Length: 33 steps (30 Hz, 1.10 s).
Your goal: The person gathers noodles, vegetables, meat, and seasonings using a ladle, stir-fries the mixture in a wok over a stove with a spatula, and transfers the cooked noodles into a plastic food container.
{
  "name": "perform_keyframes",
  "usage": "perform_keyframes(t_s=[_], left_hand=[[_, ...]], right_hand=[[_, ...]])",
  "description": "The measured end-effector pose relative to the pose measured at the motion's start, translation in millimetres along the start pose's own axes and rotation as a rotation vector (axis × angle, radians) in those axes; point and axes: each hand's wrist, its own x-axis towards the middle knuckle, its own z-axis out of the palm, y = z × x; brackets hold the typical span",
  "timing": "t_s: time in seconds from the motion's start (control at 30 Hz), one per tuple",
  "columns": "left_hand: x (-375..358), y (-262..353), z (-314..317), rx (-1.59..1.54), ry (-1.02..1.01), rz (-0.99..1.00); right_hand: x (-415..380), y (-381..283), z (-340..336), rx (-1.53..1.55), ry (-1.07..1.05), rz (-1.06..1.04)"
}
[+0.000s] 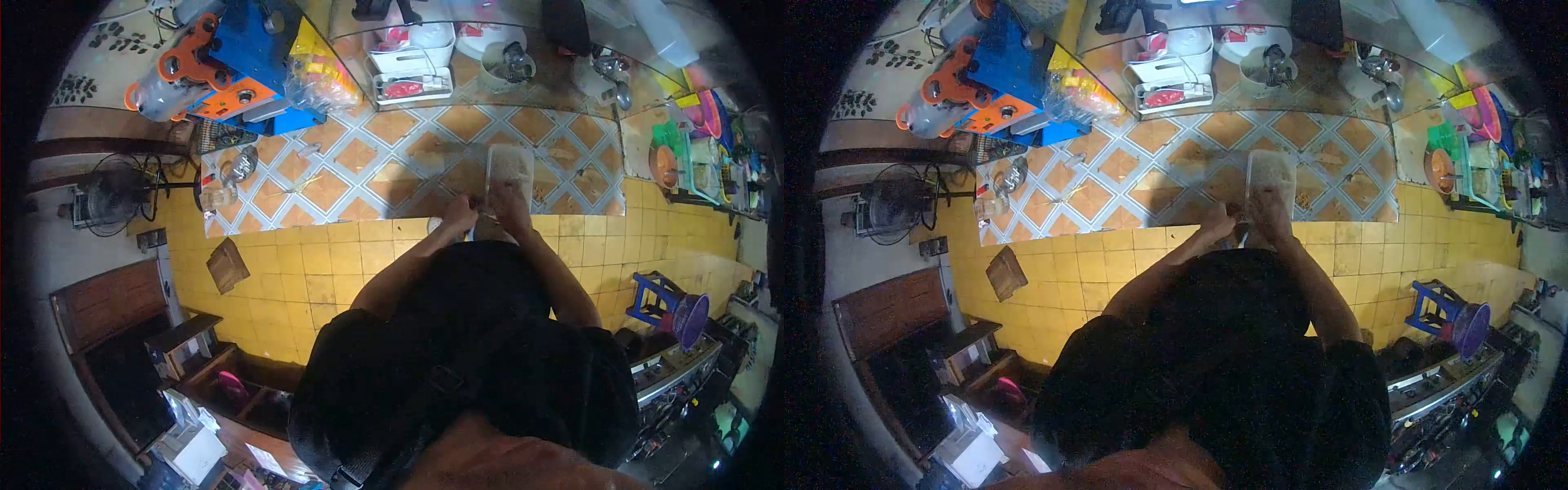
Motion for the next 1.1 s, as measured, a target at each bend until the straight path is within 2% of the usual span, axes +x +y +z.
perform_keyframes(t_s=[0.03,0.1,0.13,0.2,0.23,0.27,0.33,0.37,0.43,0.47,0.5,0.53,0.57,0.63,0.7,0.77,0.83,0.87,0.9,0.93,0.97,1.03,1.07,1.1], left_hand=[[-2.3,4.6,-1.9,-0.004,0.002,0.003],[-2.2,11.5,-3.1,-0.014,-0.077,-0.002],[7.8,4.3,6.7,-0.018,-0.065,0.002],[48.0,-39.9,45.8,0.203,-0.1,0.061],[56.4,-67.2,66.2,0.043,0.063,0.274],[51.2,-58.4,58.4,0.041,0.085,0.269],[37.1,-28.1,35.9,-0.154,-0.095,0.162],[67.0,-68.2,70.3,-0.192,-0.059,0.211],[53.9,-44.7,55.1,-0.091,-0.006,0.174],[43.2,-27.5,42.7,0.015,0.028,0.14],[33.6,-12.1,27.4,0.009,0.041,0.131],[22.9,2.6,11.3,0.013,-0.035,0.129],[19.3,8.8,5.4,0.017,-0.112,0.126],[28.9,-6.0,18.1,-0.056,-0.069,0.156],[40.6,-23.5,35.6,-0.126,-0.027,0.188],[50.1,-37.3,52.5,-0.173,0.12,0.271],[63.6,-54.7,66.6,-0.138,0.158,0.294],[60.1,-51.4,62.9,-0.1,0.188,0.319],[53.4,-47.9,62.1,-0.099,0.185,0.31],[48.8,-42.8,60.8,-0.083,0.136,0.25],[44.3,-30.9,50.6,-0.065,0.091,0.194],[36.4,-17.6,33.9,-0.054,0.023,0.155],[35.0,-14.1,28.2,-0.046,-0.05,0.116],[38.5,-20.3,33.7,-0.043,-0.053,0.117]], right_hand=[[-2.3,3.4,-3.4,-0.005,-0.001,-0.003],[7.4,-23.4,-60.4,0.034,0.155,0.379],[8.1,-12.0,-55.7,0.031,0.16,0.367],[11.7,25.5,-34.3,-0.258,0.205,0.28],[18.4,22.7,-45.1,-0.107,0.261,0.329],[20.6,38.0,-34.9,-0.104,0.265,0.306],[19.9,83.3,-4.1,-0.144,0.151,0.193],[23.7,83.8,-6.1,-0.142,0.148,0.172],[24.7,85.7,-8.6,-0.109,-0.02,0.271],[24.2,80.9,-14.6,-0.109,-0.025,0.253],[23.6,73.3,-22.6,-0.007,0.07,0.283],[24.1,68.0,-30.4,0.097,0.163,0.314],[24.7,68.5,-35.0,0.1,0.157,0.302],[29.1,69.5,-43.6,-0.023,0.207,0.188],[35.8,86.4,-32.2,0.001,0.231,0.2],[36.6,101.9,-19.0,0.027,0.255,0.218],[38.3,110.0,-15.2,0.063,0.273,0.197],[42.1,110.2,-16.6,0.069,0.269,0.193],[44.0,109.9,-17.7,0.037,0.166,0.241],[46.8,110.2,-20.3,0.002,0.066,0.286],[53.4,109.3,-26.2,0.005,0.072,0.282],[62.5,100.9,-36.1,-0.208,-0.041,0.151],[65.4,91.5,-34.3,-0.206,-0.035,0.153],[66.2,78.8,-31.0,-0.166,0.018,0.044]])
